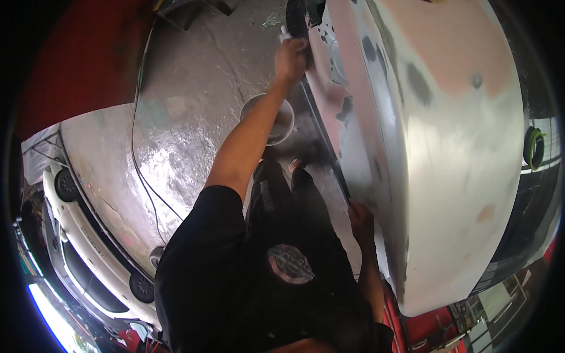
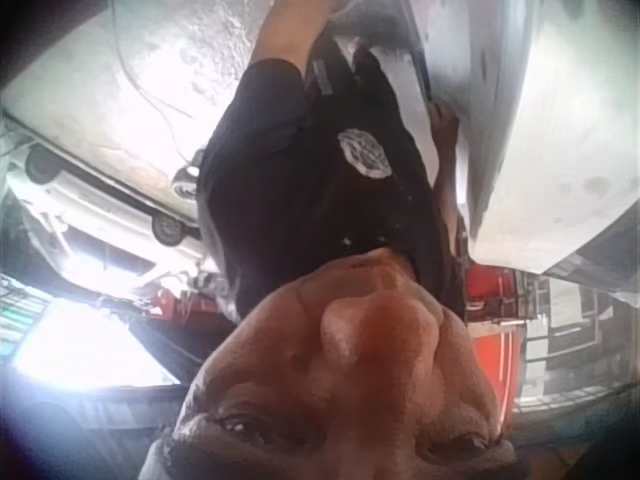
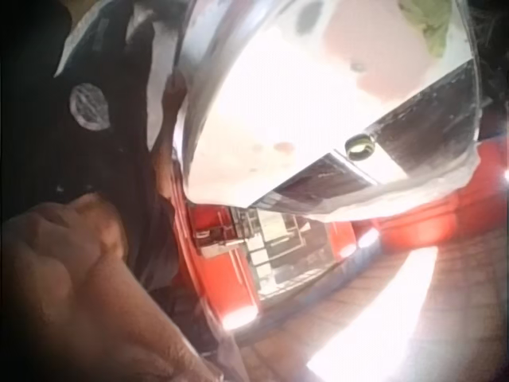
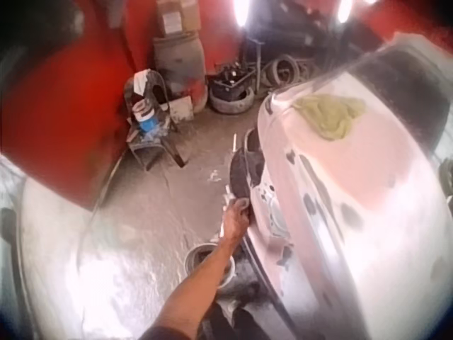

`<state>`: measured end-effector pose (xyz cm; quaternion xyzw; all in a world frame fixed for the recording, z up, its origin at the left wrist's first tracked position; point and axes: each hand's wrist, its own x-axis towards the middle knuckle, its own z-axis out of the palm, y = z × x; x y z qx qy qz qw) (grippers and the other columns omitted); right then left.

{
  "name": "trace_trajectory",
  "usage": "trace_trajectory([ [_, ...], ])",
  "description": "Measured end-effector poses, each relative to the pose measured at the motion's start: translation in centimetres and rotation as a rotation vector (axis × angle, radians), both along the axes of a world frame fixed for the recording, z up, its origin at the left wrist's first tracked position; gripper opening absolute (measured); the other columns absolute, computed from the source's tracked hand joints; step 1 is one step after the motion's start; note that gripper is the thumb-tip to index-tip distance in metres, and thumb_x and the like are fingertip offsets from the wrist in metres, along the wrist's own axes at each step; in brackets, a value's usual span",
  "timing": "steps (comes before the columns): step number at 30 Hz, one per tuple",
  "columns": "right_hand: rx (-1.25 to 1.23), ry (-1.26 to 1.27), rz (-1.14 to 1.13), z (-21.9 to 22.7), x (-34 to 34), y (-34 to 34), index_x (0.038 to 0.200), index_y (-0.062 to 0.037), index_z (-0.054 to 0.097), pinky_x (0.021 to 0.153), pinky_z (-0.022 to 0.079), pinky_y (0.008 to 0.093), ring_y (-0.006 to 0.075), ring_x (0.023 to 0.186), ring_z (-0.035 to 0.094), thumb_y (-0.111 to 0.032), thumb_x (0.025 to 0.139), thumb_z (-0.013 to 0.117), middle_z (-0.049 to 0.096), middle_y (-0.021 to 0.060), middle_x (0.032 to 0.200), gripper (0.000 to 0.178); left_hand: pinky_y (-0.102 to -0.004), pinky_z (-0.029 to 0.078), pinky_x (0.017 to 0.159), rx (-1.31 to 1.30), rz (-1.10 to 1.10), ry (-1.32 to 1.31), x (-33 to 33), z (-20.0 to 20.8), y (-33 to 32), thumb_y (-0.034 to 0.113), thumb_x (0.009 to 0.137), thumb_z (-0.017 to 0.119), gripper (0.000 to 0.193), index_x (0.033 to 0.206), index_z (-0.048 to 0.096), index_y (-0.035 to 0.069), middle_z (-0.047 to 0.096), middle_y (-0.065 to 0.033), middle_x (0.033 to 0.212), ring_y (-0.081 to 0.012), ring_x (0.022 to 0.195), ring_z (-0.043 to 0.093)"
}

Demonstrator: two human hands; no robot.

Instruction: The person wipes a car panel with a cloth, applies a paste to a small piece of sandpaper, and then uses the sandpaper to sand down a specific area on the panel.

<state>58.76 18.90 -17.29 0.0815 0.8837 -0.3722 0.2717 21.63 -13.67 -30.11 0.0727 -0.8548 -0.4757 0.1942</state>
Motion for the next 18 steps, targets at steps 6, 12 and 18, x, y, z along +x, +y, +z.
trace_trajectory([
  [6,0.021,0.0,0.022,-1.1,1.7,0.9,0.12,0.0007,0.069,0.09,0.053,0.0439,0.0399,0.104,0.069,-0.013,0.097,0.061,0.071,0.0246,0.109,0.029,-0.0431,0.055,0.088,0.287,0.099,-0.311,2.2,0.6,-3.8,0.021,0.085,0.073,0.032,0.113,0.074,0.005,0.072,-0.0227,0.11,-0.0395,0.104,0.07],
  [12,0.004,0.024,0.095,-1.2,0.5,-0.2,0.122,0.0007,0.068,0.091,0.053,0.0439,0.0399,0.104,0.069,-0.014,0.097,0.06,0.071,0.0243,0.109,0.03,-0.0462,0.055,0.084,0.036,-0.045,0.16,0.6,8.4,1.3,0.022,0.087,0.073,0.033,0.116,0.073,0.009,0.066,-0.02,0.117,-0.0399,0.104,0.065],
  [18,0.019,0.025,0.052,-0.7,0.8,0.6,0.121,0.0015,0.069,0.09,0.053,0.044,0.0397,0.104,0.069,-0.014,0.097,0.06,0.071,0.0244,0.108,0.029,-0.0469,0.056,0.087,0.092,-0.138,0.118,8.7,9.7,7.6,0.007,0.078,0.073,0.032,0.109,0.076,0.015,0.062,-0.0162,0.122,-0.0401,0.105,0.064],
])
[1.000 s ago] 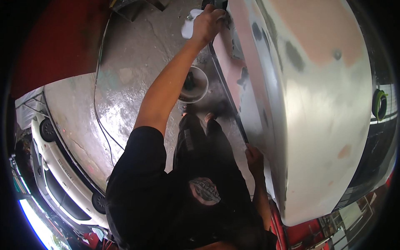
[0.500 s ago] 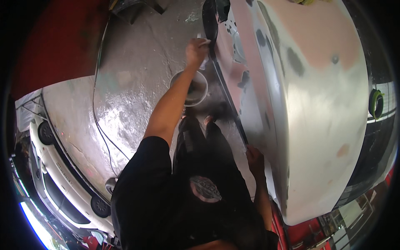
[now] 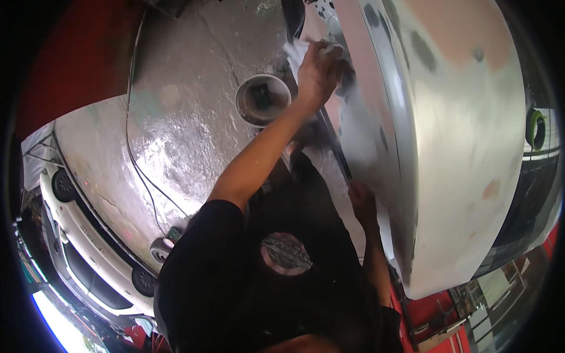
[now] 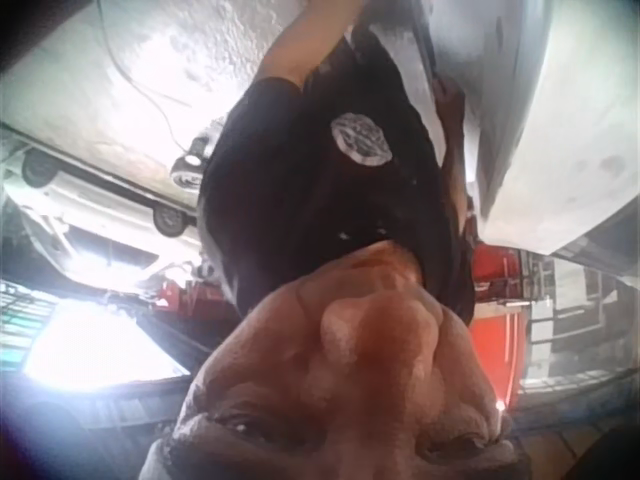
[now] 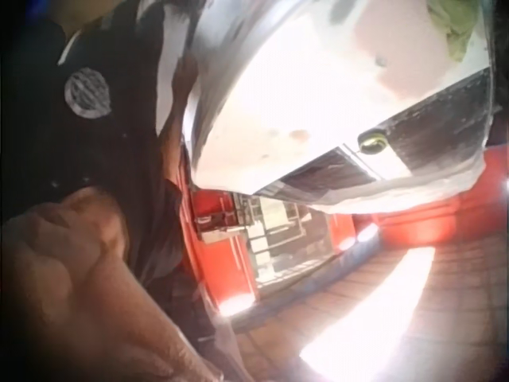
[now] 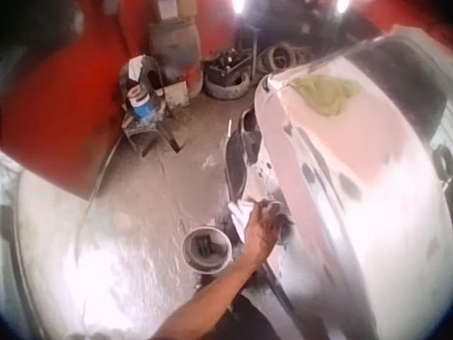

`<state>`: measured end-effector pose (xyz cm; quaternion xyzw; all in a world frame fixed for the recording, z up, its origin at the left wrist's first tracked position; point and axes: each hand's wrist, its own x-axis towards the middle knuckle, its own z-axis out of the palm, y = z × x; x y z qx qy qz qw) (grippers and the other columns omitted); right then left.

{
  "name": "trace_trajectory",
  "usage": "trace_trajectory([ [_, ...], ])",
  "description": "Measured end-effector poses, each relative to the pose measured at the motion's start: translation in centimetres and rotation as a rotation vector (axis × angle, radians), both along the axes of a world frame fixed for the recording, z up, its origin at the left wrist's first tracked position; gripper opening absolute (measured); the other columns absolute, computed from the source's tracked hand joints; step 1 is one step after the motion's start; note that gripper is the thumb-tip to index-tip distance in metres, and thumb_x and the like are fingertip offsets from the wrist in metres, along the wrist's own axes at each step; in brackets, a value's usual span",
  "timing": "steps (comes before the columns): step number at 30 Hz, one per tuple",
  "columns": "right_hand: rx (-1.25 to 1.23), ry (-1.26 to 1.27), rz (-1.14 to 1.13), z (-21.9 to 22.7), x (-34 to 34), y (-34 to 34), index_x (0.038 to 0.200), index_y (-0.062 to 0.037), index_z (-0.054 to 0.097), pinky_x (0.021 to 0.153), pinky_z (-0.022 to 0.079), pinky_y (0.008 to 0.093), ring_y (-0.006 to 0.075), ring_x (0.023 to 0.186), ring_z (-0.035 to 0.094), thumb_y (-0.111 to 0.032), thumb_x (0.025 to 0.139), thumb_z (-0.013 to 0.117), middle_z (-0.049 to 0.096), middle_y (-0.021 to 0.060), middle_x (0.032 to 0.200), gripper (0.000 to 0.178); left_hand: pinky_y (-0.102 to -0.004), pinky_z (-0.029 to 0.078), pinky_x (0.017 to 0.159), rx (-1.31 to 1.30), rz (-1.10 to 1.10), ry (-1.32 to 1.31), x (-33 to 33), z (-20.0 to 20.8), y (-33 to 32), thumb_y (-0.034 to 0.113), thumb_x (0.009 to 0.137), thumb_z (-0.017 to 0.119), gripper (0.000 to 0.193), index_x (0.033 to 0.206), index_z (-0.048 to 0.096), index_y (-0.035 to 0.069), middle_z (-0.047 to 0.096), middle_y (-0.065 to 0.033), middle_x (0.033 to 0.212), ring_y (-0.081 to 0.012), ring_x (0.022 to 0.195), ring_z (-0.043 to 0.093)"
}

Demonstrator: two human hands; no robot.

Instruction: The person wipes a car panel with a cloth, applies a paste to a small piece of sandpaper, and then uses the sandpaper to sand down a specific area on the panel.

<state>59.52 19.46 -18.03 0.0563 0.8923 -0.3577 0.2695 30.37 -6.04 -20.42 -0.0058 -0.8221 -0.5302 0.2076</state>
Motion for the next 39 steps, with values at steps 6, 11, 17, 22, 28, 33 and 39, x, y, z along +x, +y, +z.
trace_trajectory([
  [6,0.051,-0.158,0.001,-0.2,0.0,1.5,0.119,0.0016,0.069,0.091,0.053,0.0436,0.0387,0.104,0.069,-0.015,0.097,0.061,0.071,0.0244,0.109,0.029,-0.0476,0.056,0.086,0.101,0.103,-0.044,-6.7,-2.8,-3.3,0.012,0.076,0.074,0.035,0.111,0.075,0.012,0.061,-0.0198,0.124,-0.0413,0.103,0.066],
  [11,0.043,-0.106,0.015,-1.7,2.2,2.9,0.119,0.0011,0.07,0.092,0.054,0.0432,0.0383,0.106,0.07,-0.017,0.096,0.063,0.072,0.0242,0.109,0.03,-0.0458,0.058,0.088,-0.037,0.095,0.061,0.8,-2.1,1.3,0.007,0.079,0.077,0.035,0.114,0.074,0.012,0.061,-0.0174,0.124,-0.0408,0.106,0.067],
  [17,0.027,-0.174,0.011,-0.2,0.2,1.6,0.122,-0.0001,0.07,0.093,0.053,0.0423,0.0367,0.106,0.071,-0.018,0.097,0.06,0.073,0.0235,0.109,0.032,-0.0457,0.056,0.086,0.199,0.186,-0.136,-1.5,-0.7,-0.4,0.004,0.089,0.068,0.026,0.114,0.074,0.01,0.061,-0.0183,0.121,-0.0384,0.105,0.067],
  [22,-0.013,-0.157,0.035,-0.1,0.3,1.8,0.124,-0.0005,0.069,0.091,0.053,0.039,0.0269,0.106,0.071,-0.018,0.098,0.059,0.074,0.0191,0.109,0.034,-0.0466,0.056,0.083,0.075,0.134,0.002,2.6,-0.8,3.9,0.009,0.093,0.063,0.026,0.118,0.07,0.012,0.061,-0.0183,0.119,-0.0397,0.1,0.068],
  [28,0.029,-0.086,0.091,-0.2,0.8,2.2,0.125,-0.002,0.069,0.087,0.053,0.0443,0.0375,0.101,0.071,-0.018,0.097,0.058,0.072,0.0249,0.103,0.034,-0.0493,0.057,0.077,0.099,0.129,-0.153,0.8,0.2,0.4,-0.002,0.081,0.064,0.042,0.121,0.065,0.009,0.057,-0.0222,0.117,-0.0437,0.098,0.065],
  [33,-0.006,-0.086,0.031,-1.2,2.1,2.7,0.122,-0.0025,0.07,0.084,0.054,0.0442,0.0379,0.096,0.071,-0.02,0.097,0.059,0.072,0.0234,0.099,0.032,-0.052,0.057,0.078,0.192,0.064,-0.04,4.6,-0.4,6.9,-0.005,0.08,0.062,0.052,0.131,0.06,0.008,0.056,-0.025,0.118,-0.0459,0.094,0.065],
  [39,0.159,-0.179,0.128,-0.4,1.6,2.8,0.122,-0.0023,0.069,0.087,0.054,0.0416,0.0365,0.101,0.071,-0.019,0.099,0.057,0.072,0.0236,0.106,0.031,-0.047,0.055,0.077,0.193,0.168,-0.151,2.5,-0.9,3.1,0.003,0.085,0.07,0.038,0.122,0.067,0.01,0.059,-0.016,0.105,-0.0385,0.093,0.066],
])
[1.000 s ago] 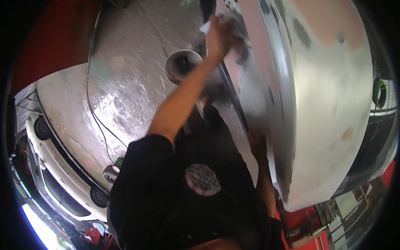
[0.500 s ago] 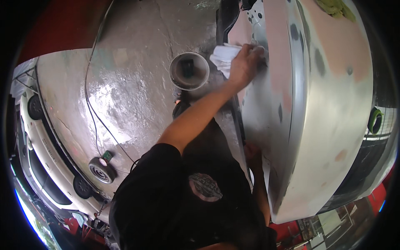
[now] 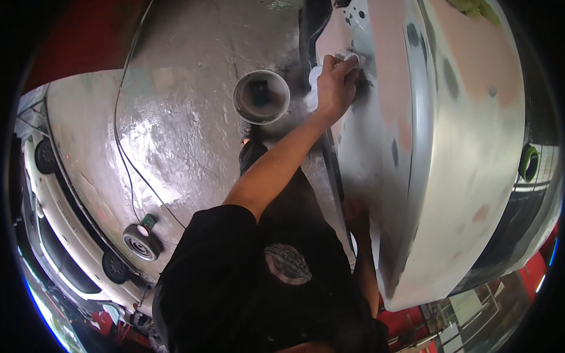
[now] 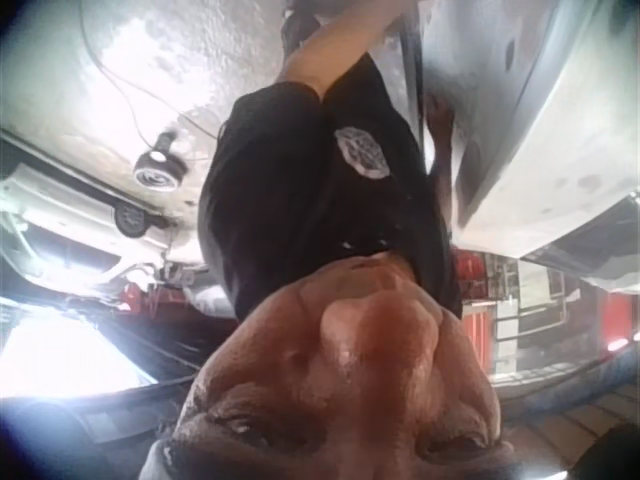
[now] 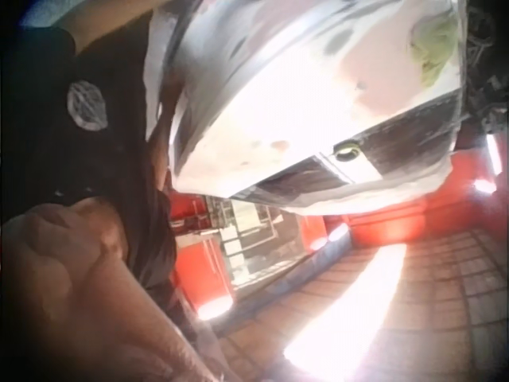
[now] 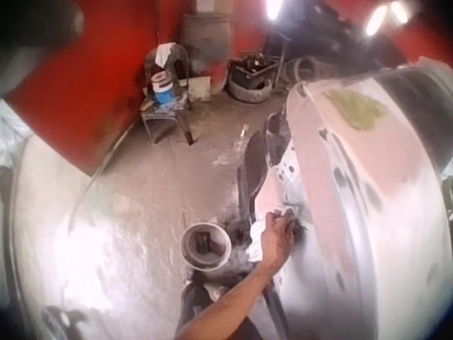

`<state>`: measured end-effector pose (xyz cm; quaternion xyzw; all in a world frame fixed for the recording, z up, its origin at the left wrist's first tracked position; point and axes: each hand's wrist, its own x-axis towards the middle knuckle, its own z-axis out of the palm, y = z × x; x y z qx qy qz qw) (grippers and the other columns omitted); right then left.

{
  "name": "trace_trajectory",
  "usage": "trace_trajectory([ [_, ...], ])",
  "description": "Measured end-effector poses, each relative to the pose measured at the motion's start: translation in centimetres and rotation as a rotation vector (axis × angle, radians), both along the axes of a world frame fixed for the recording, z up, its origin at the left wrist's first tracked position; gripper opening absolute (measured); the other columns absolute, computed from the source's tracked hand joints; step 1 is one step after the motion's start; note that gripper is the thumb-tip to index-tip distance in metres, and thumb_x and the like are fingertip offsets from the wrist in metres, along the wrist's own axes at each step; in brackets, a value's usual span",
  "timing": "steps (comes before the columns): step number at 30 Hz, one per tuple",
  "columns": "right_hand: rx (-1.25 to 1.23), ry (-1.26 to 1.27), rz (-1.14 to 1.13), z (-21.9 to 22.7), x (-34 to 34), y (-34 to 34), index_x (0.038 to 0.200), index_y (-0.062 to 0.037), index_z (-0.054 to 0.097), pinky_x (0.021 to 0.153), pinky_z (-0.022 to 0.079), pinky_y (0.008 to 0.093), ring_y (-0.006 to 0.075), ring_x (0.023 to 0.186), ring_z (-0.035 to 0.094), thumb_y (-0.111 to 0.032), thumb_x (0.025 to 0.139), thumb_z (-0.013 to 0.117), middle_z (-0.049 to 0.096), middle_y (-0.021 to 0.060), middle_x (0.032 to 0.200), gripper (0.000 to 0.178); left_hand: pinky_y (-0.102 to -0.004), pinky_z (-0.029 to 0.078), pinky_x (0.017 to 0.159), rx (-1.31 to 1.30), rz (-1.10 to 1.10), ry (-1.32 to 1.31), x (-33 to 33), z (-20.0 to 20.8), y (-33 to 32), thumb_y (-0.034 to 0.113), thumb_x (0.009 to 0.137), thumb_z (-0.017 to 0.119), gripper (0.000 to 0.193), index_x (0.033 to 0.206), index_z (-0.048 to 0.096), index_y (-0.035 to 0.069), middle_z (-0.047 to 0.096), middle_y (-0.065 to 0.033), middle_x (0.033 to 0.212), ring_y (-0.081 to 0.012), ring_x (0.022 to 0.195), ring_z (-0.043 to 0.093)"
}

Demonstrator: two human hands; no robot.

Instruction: The person wipes a car panel with a cloth, applies a paste to a small piece of sandpaper, and then uses the sandpaper to sand down a specific area on the panel.

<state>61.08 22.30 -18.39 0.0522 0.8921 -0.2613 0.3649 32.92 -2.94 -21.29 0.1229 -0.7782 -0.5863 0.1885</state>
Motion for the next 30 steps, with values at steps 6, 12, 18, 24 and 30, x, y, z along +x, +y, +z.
trace_trajectory([
  [6,-0.095,0.037,-0.094,0.0,0.6,-0.5,0.125,-0.0026,0.069,0.091,0.054,0.0402,0.0362,0.104,0.072,-0.018,0.099,0.057,0.073,0.0215,0.108,0.033,-0.0473,0.054,0.076,0.118,-0.028,0.09,2.8,0.6,4.5,0.0,0.083,0.071,0.037,0.118,0.068,0.009,0.058,-0.0169,0.103,-0.0408,0.089,0.065],
  [12,-0.062,-0.024,-0.088,0.8,-0.5,-1.7,0.125,-0.0015,0.069,0.093,0.053,0.0393,0.0357,0.108,0.07,-0.018,0.098,0.058,0.073,0.0213,0.113,0.033,-0.0413,0.054,0.073,0.114,0.081,0.134,0.7,-1.6,-0.4,-0.001,0.078,0.076,0.029,0.106,0.077,0.008,0.065,-0.0163,0.087,-0.0319,0.078,0.066],
  [18,-0.085,0.101,-0.114,0.7,0.7,-0.6,0.123,0.0003,0.068,0.09,0.053,0.0357,0.0225,0.1,0.071,-0.017,0.099,0.061,0.074,0.0167,0.107,0.031,-0.0439,0.053,0.078,0.294,0.153,0.166,-1.0,-3.8,-2.5,0.002,0.084,0.071,0.021,0.106,0.072,0.001,0.068,-0.0189,0.091,-0.0399,0.079,0.064],
  [24,-0.137,-0.002,-0.139,-1.2,0.9,-0.9,0.124,0.0002,0.069,0.092,0.053,0.0393,0.0344,0.106,0.071,-0.018,0.098,0.06,0.073,0.0226,0.111,0.032,-0.0454,0.051,0.077,0.098,0.053,0.112,1.7,0.1,3.6,0.002,0.087,0.071,0.018,0.104,0.066,0.0,0.061,-0.0201,0.094,-0.042,0.088,0.063],
  [30,-0.026,-0.013,-0.119,-0.5,0.0,0.1,0.123,0.0006,0.069,0.09,0.054,0.0403,0.0357,0.101,0.072,-0.019,0.098,0.061,0.073,0.0235,0.106,0.033,-0.0437,0.051,0.081,0.19,0.205,0.136,-0.2,-0.7,1.3,0.002,0.084,0.07,0.02,0.104,0.065,-0.001,0.064,-0.0218,0.098,-0.0411,0.089,0.062],
])
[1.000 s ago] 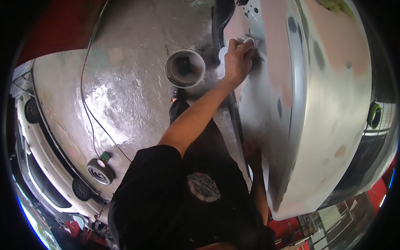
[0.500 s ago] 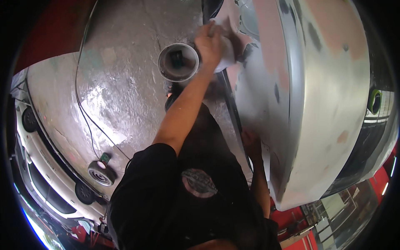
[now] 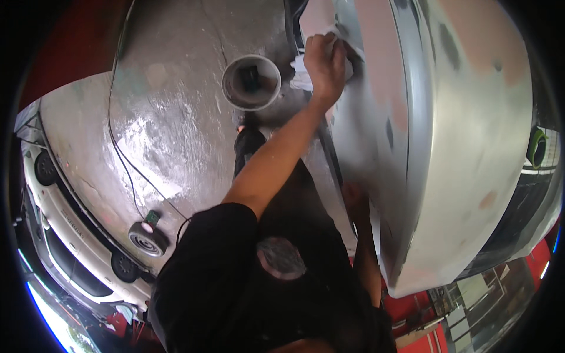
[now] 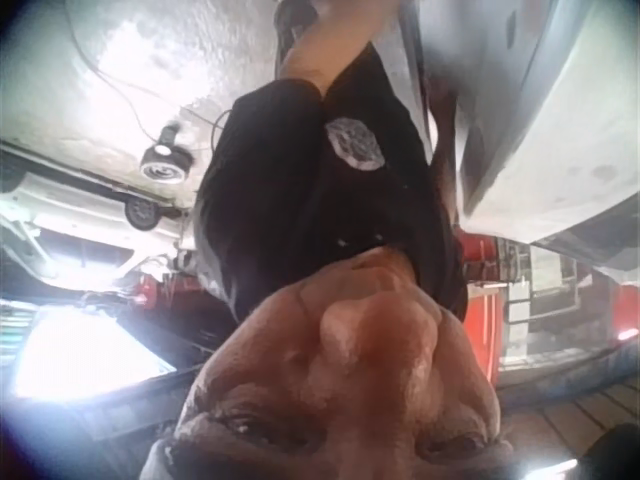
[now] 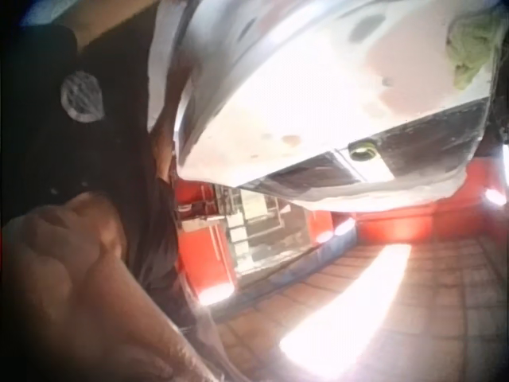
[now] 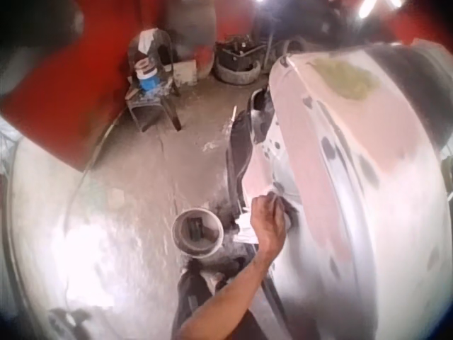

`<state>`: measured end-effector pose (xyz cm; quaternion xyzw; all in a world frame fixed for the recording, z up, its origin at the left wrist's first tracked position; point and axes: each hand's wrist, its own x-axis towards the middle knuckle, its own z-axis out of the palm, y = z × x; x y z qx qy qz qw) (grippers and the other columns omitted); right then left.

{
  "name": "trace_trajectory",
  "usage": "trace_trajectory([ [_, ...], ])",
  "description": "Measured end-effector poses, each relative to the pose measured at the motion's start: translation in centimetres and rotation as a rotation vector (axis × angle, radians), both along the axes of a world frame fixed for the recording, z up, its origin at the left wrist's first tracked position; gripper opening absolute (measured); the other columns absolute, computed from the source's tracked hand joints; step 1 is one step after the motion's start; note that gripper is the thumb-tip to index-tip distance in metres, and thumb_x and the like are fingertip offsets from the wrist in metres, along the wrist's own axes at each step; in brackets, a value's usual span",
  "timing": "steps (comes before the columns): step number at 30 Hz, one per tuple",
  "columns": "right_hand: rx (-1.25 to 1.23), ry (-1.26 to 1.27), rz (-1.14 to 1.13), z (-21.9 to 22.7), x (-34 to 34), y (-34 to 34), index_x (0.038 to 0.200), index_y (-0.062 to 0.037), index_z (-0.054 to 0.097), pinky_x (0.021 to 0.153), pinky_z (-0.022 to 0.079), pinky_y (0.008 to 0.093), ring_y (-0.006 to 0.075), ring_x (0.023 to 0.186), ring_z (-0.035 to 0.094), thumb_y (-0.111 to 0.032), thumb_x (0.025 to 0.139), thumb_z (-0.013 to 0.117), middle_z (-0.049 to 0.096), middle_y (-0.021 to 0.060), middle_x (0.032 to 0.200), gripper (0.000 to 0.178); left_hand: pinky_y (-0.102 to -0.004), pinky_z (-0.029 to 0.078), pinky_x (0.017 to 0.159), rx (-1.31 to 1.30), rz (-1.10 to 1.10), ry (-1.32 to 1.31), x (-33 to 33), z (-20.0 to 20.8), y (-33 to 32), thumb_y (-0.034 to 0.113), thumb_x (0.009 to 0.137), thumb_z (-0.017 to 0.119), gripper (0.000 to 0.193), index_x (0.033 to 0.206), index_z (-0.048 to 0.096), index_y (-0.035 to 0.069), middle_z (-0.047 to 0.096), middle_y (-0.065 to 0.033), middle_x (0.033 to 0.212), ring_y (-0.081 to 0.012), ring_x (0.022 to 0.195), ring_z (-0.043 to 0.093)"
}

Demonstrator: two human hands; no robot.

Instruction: The person wipes a car panel with a cloth, applies a paste to a small piece of sandpaper, and then uses the sandpaper to sand down a specific area on the panel.

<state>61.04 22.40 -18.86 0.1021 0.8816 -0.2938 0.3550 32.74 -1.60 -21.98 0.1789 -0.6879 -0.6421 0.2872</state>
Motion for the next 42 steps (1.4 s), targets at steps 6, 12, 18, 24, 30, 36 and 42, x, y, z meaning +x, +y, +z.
trace_trajectory([
  [6,-0.134,-0.016,0.015,-2.5,0.4,0.5,0.126,-0.0013,0.067,0.086,0.054,0.0402,0.0331,0.097,0.072,-0.018,0.099,0.06,0.072,0.0224,0.107,0.033,-0.0457,0.05,0.076,-0.045,-0.098,0.05,0.7,0.4,2.2,0.003,0.083,0.069,0.022,0.104,0.067,-0.002,0.063,-0.0194,0.091,-0.0398,0.087,0.062],
  [12,-0.164,-0.034,-0.011,-1.4,-1.9,-0.9,0.127,-0.0001,0.067,0.096,0.053,0.0396,0.0339,0.111,0.07,-0.018,0.099,0.058,0.072,0.0224,0.113,0.034,-0.0448,0.05,0.076,-0.123,-0.044,0.029,0.4,0.3,1.1,0.003,0.085,0.07,0.017,0.1,0.064,-0.001,0.063,-0.0187,0.092,-0.0403,0.084,0.062],
  [18,-0.177,-0.003,0.02,-1.9,-1.2,0.2,0.126,0.0003,0.067,0.096,0.053,0.0398,0.0342,0.112,0.07,-0.019,0.099,0.059,0.072,0.0236,0.114,0.034,-0.0447,0.05,0.074,-0.054,-0.076,0.044,-1.0,0.3,-1.1,0.007,0.085,0.064,0.01,0.091,0.065,-0.001,0.063,-0.0186,0.086,-0.0389,0.086,0.064],
  [24,-0.155,0.0,0.022,-2.4,-1.1,0.5,0.126,-0.0008,0.068,0.092,0.053,0.0405,0.0349,0.107,0.07,-0.02,0.099,0.059,0.072,0.0235,0.113,0.034,-0.047,0.05,0.071,-0.007,-0.156,-0.027,1.6,2.1,3.7,0.007,0.087,0.064,0.01,0.096,0.066,0.002,0.06,-0.0193,0.084,-0.0405,0.082,0.061],
  [30,-0.128,-0.048,0.001,-0.4,-2.9,-1.2,0.127,-0.0022,0.068,0.09,0.054,0.0398,0.0309,0.101,0.072,-0.018,0.098,0.06,0.073,0.0233,0.107,0.034,-0.0442,0.051,0.071,0.011,0.024,-0.036,-1.2,-0.8,-1.2,0.003,0.089,0.064,0.011,0.098,0.064,-0.003,0.062,-0.0189,0.084,-0.0387,0.079,0.063],
  [36,-0.205,-0.041,0.069,-1.2,-1.0,-1.9,0.127,0.0008,0.067,0.091,0.054,0.0389,0.0306,0.102,0.073,-0.018,0.098,0.06,0.074,0.0214,0.102,0.035,-0.0516,0.05,0.072,0.087,-0.22,-0.025,2.3,2.6,3.8,-0.003,0.082,0.067,0.026,0.107,0.063,0.005,0.061,-0.0192,0.096,-0.0434,0.09,0.061],
  [42,-0.213,0.028,0.107,-1.1,-2.4,-2.4,0.126,0.0019,0.067,0.093,0.053,0.0388,0.0306,0.107,0.072,-0.019,0.099,0.06,0.074,0.0223,0.107,0.035,-0.0469,0.052,0.073,-0.144,-0.088,0.055,0.0,1.0,-1.1,0.002,0.081,0.069,0.023,0.103,0.067,0.006,0.065,-0.0154,0.093,-0.0405,0.089,0.062],
])
